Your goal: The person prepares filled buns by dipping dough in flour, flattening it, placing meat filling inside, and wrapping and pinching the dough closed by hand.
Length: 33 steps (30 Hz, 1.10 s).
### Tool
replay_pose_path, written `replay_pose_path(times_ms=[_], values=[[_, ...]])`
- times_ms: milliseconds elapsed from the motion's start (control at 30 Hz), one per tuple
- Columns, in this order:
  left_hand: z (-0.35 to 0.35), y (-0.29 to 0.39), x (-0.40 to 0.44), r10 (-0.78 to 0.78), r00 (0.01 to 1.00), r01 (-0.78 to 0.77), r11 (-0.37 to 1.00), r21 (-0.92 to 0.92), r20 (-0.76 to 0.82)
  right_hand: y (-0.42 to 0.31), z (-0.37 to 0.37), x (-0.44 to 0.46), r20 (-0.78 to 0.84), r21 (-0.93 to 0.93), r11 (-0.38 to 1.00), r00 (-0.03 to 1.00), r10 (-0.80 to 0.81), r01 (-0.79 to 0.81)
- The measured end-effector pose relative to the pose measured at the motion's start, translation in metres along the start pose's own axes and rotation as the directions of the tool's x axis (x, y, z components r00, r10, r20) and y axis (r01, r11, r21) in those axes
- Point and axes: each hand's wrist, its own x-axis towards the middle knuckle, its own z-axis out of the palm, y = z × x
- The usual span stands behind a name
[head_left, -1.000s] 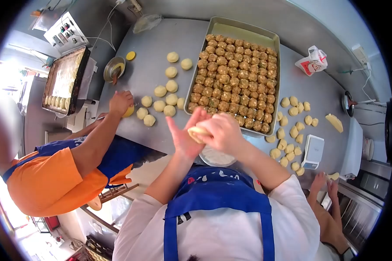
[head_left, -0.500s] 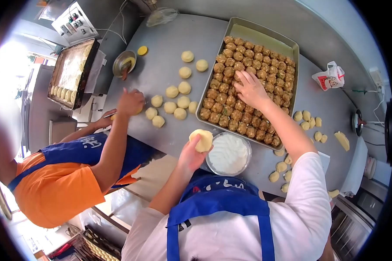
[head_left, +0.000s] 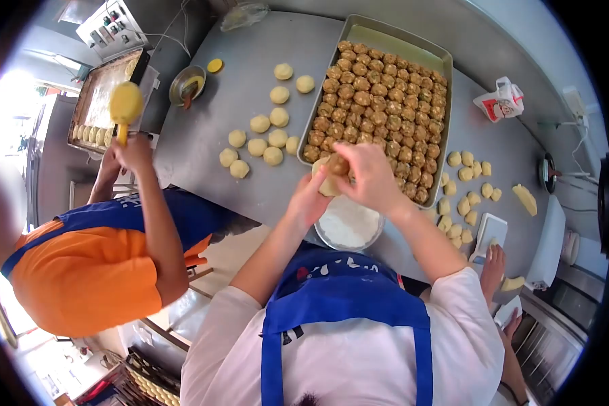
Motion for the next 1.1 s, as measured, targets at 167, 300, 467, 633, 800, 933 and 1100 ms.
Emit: replay_pose_path(times_ms=[167,300,467,633,800,933,1100], values=[[0.017,0.004,-0.038,-0.164,0.947,0.13,0.982,0.137,0.277,-0.026,-0.001,-0.045,-0.405,0.289,0.948,0.88,0.248,-0.135],[0.034,-0.003,-0.057,-0.21,0.912,0.169,0.975,0.144,0.352,-0.031,0.011,-0.061,0.035,0.543,0.811,0.971,0.237,-0.218],[0.035,-0.013,-0.061,-0.093,0.971,0.06,0.987,0.152,0.219,-0.066,0.023,-0.068,-0.315,0.439,0.868,0.866,0.388,-0.23],[0.053,-0.012,-0.079,-0.141,0.932,0.073,0.975,0.208,0.333,-0.034,-0.006,-0.056,-0.042,0.229,0.973,0.999,-0.022,0.032],[0.055,-0.015,-0.076,0.067,0.941,-0.105,0.99,0.098,0.331,-0.089,0.014,-0.04,-0.582,0.389,0.92,0.764,0.278,-0.039],[0.054,-0.01,-0.089,0.008,0.966,-0.077,0.963,0.257,0.259,-0.072,-0.013,-0.047,-0.164,0.308,0.95,0.981,0.1,-0.045],[0.072,-0.012,-0.091,0.023,0.871,-0.067,0.995,0.072,0.49,-0.081,0.002,-0.046,-0.503,0.33,0.944,0.846,0.175,0.001]])
